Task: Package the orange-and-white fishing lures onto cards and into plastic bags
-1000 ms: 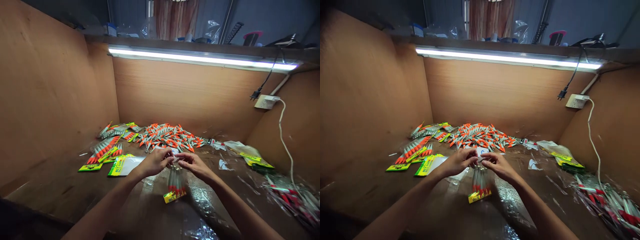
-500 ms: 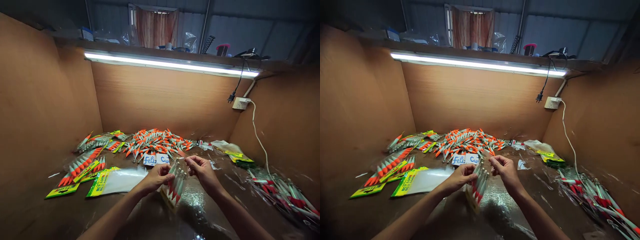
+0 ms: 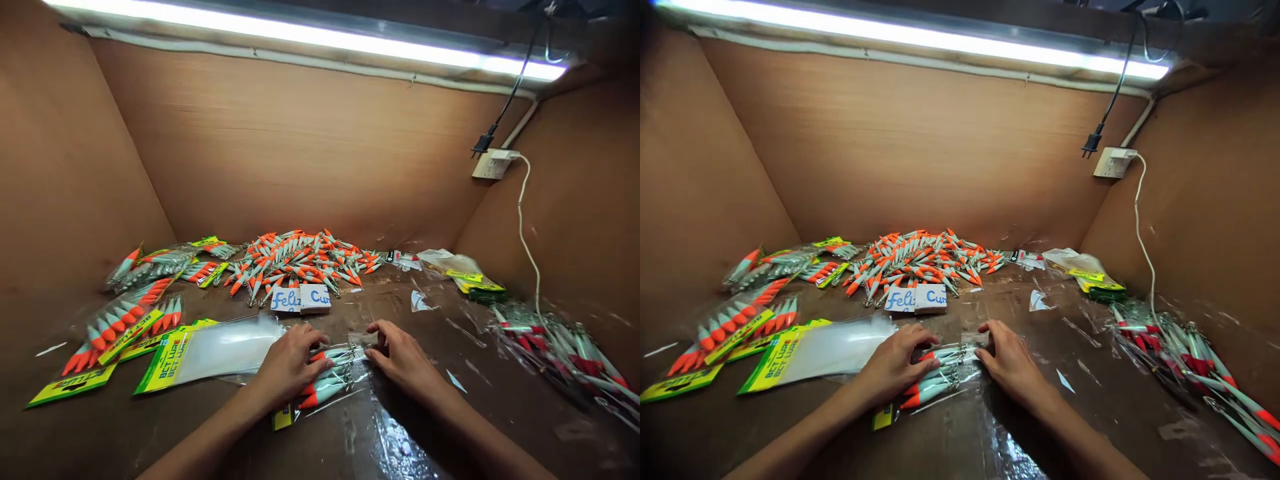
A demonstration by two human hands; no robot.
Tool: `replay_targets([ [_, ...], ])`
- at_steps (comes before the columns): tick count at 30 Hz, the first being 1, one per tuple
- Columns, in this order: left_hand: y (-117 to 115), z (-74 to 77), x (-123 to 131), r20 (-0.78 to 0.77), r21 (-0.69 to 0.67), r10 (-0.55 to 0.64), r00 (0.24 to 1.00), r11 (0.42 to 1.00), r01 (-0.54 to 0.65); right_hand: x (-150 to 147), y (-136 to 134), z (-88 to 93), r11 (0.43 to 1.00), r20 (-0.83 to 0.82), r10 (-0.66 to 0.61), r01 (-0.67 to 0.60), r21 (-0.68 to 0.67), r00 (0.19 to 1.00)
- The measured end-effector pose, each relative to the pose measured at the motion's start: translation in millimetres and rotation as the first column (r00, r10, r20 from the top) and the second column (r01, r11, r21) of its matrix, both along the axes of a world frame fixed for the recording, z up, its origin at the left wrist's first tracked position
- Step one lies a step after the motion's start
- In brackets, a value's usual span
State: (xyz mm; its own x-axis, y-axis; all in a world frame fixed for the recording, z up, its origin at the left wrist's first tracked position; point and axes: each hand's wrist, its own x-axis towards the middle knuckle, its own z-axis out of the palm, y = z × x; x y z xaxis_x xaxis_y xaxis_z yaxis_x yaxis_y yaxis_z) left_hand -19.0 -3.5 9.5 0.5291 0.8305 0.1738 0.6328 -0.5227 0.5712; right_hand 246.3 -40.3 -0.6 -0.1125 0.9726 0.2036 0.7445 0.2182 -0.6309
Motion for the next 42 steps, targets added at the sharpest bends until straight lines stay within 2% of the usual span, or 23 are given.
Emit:
replay_targets([
  [5, -2, -6.5, 9, 0.034, -0.009, 0.033, 0.999, 0.999, -0.032, -4, -1, -2.1, 0.99, -0.003, 0.14, -0.14, 0.026, 0.99],
  [8, -3, -9.7, 11, 0.084, -0.033, 0.041, 0.996, 0.999, -0.038, -7, -1, -7.2, 0.986, 0.0, 0.167, -0.167, 0.014, 0.986],
  [19, -6, -10.1, 16, 0.219, -0.069, 0.065, 0.974, 0.996, -0.051, -12, 0, -13.3, 0.99, -0.025, 0.143, -0.143, 0.002, 0.989],
  [27, -7, -11.1, 18, 0.134, -0.002, 0.079, 0.988, 0.997, -0.08, -12, -1, -11.8, 0.976, -0.054, 0.218, -0.217, 0.015, 0.974],
  [29, -6, -12.0, 18, 0.099, 0.015, 0.079, 0.992, 0.997, -0.081, -13, -2, -11.4, 0.979, -0.051, 0.203, -0.202, 0.017, 0.978],
  [34, -5, -11.0, 18, 0.081, 0.004, 0.086, 0.993, 0.996, -0.086, -13, 4, -12.6, 0.996, -0.067, 0.071, -0.068, 0.05, 0.995],
  [42, -2, -14.7, 21, 0.106, -0.041, 0.098, 0.99, 0.995, -0.094, -13, 9, -8.7, 0.991, -0.008, 0.131, -0.13, 0.019, 0.991],
])
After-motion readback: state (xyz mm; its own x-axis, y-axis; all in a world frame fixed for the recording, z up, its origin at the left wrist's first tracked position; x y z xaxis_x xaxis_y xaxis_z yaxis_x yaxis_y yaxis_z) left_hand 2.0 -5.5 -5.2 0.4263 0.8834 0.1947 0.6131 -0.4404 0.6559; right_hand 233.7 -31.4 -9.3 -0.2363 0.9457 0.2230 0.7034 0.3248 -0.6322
